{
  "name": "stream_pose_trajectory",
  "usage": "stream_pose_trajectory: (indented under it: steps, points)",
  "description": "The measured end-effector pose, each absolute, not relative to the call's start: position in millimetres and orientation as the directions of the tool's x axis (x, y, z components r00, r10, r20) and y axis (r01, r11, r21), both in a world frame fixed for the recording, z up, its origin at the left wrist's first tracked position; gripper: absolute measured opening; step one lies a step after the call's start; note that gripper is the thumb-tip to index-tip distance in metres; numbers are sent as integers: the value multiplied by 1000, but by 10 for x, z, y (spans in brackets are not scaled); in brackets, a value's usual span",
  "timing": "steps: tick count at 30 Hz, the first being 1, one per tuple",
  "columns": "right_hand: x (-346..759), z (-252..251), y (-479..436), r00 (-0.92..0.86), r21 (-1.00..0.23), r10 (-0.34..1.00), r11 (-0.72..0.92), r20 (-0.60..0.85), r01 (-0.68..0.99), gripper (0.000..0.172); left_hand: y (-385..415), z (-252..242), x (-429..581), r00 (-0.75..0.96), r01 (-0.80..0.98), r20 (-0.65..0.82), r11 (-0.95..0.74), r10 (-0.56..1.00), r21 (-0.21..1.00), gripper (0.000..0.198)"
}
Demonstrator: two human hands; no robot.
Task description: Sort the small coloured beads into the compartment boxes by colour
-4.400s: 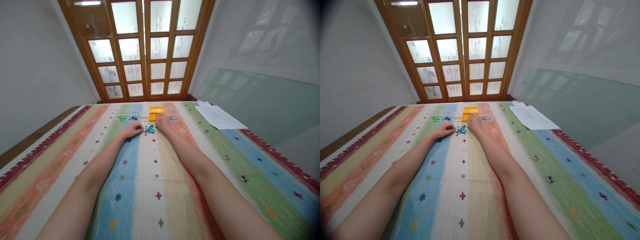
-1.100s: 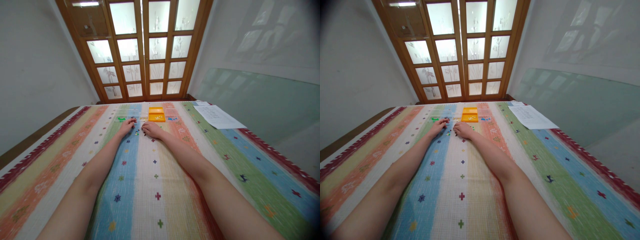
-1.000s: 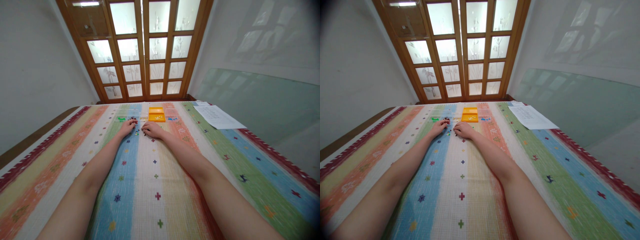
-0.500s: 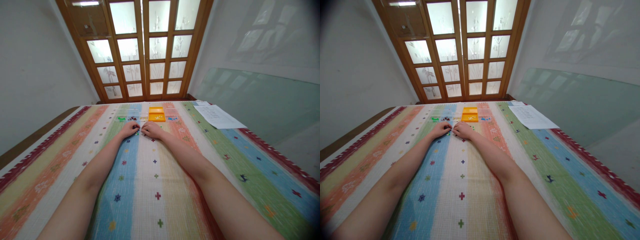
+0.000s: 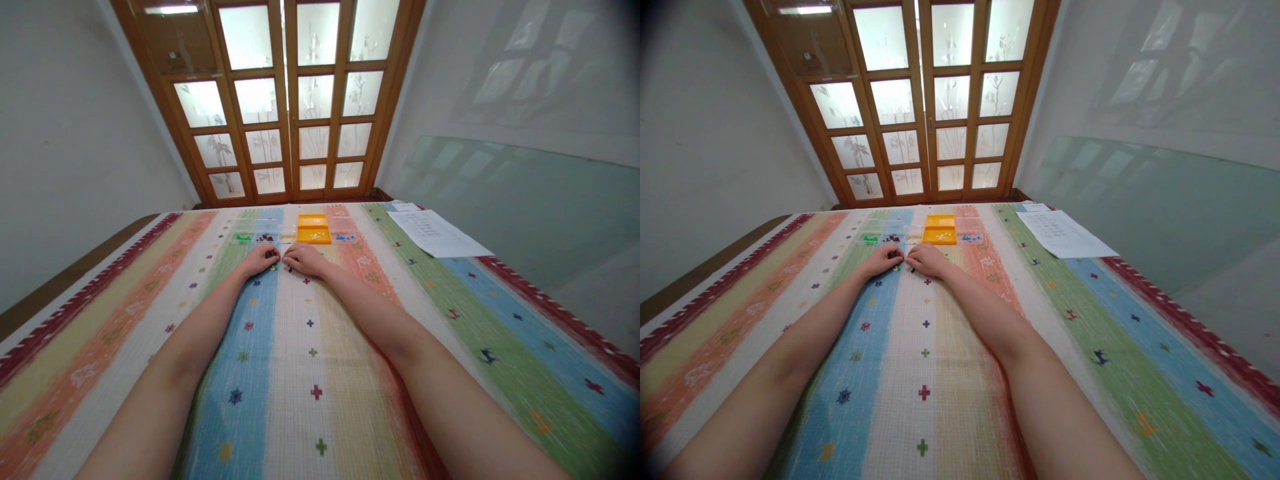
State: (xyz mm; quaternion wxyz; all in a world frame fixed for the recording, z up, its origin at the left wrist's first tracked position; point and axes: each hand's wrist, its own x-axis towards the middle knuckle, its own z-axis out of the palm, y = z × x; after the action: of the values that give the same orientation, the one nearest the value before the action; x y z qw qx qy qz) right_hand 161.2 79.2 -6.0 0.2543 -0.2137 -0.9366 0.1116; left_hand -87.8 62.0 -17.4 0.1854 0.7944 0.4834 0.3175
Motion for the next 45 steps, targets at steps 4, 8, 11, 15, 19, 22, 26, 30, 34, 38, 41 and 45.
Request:
stream_pose_trajectory:
  steps: [4,8,11,15,19,22,26,30,34,38,41,45]
  points:
    - [1606,-101,809,-795,-277,454,888,402,366,32,656,-239,-902,181,619,327,-366,928,695,6]
    - [1595,-126,822,-782,-271,481,875,396,401,34,660,-224,-875,139,555,289,-316,947,769,4]
    - [1591,-139,829,-758,-289,517,854,397,432,34,658,-201,-861,84,509,285,-287,955,811,6]
    - [1589,-144,839,-756,-289,511,859,410,423,35,692,-223,-899,23,457,293,-271,956,847,11]
    - [1591,-131,843,-738,-296,515,856,437,423,36,738,-267,-952,-95,355,257,-208,962,911,29]
    - [1599,-120,835,-724,-308,534,845,438,437,35,753,-285,-974,-134,278,214,-170,968,945,50]
    - [1623,-115,836,-710,-314,541,840,450,442,35,766,-298,-978,-143,239,170,-133,975,962,68]
    - [1664,-114,892,-666,-306,570,821,482,482,38,785,-299,-967,-143,234,167,-131,976,963,65]
    - [1758,-88,999,-515,-322,668,726,537,607,40,772,-285,-964,-119,351,212,-159,970,923,46]
    - [1947,-42,1129,-170,-420,788,482,592,769,45,709,-263,-964,24,563,276,-242,961,791,24]
    - [2107,-37,1230,84,-531,825,279,559,800,49,660,-246,-970,154,659,310,-331,938,676,19]
    - [2253,-87,1350,263,-673,836,161,482,722,51,622,-211,-1015,254,651,301,-392,919,650,20]
